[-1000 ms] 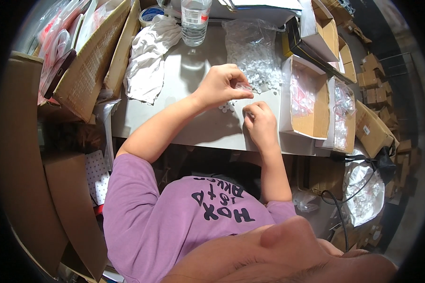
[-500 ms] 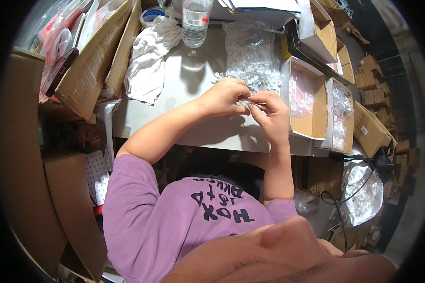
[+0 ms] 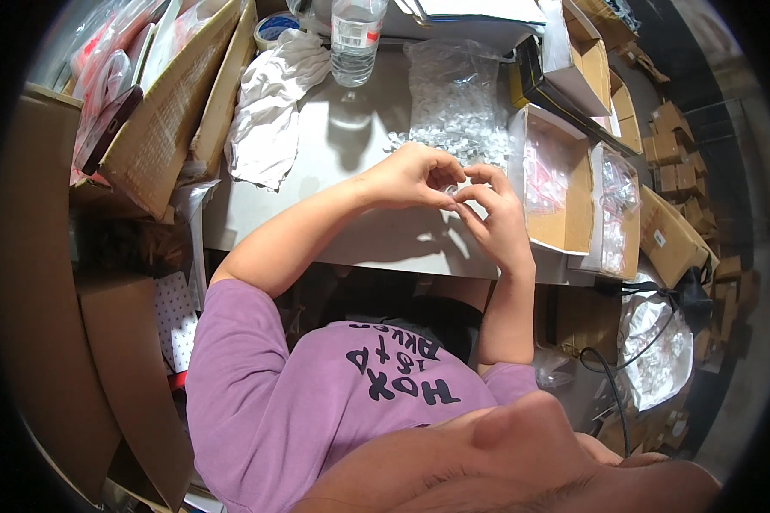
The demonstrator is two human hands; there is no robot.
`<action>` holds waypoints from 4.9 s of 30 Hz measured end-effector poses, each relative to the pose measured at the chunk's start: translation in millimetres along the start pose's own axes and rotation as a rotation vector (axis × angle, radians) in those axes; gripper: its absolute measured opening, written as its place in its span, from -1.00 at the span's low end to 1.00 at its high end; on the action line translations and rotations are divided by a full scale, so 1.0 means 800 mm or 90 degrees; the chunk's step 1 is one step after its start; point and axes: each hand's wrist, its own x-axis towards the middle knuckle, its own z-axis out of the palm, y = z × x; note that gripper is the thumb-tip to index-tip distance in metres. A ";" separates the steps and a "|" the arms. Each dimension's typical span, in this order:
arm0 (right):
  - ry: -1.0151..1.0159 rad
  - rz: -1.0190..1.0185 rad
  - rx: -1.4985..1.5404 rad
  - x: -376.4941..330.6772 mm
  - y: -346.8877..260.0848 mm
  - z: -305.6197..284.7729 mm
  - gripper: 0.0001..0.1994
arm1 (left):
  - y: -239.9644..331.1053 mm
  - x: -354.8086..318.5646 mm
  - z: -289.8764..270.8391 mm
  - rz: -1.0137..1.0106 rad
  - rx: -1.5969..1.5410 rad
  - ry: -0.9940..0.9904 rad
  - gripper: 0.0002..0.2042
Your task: The person picks up small white plastic parts from a pile on the table and places them into small plastic bags.
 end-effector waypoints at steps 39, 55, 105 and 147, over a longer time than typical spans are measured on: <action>0.615 0.215 0.027 -0.096 0.068 -0.157 -0.80 | 0.022 -0.004 0.002 0.005 -0.074 0.003 -0.86; -0.006 0.390 -0.465 -0.023 0.116 -0.121 -0.75 | 0.014 -0.003 0.002 0.005 -0.052 0.027 -0.77; -0.026 -0.028 -0.001 0.011 0.020 0.070 -0.78 | 0.003 0.000 -0.009 0.018 -0.037 0.390 -0.86; 0.064 0.035 -0.159 -0.017 -0.007 0.069 -0.80 | 0.003 0.002 -0.013 0.051 -0.006 0.311 -0.84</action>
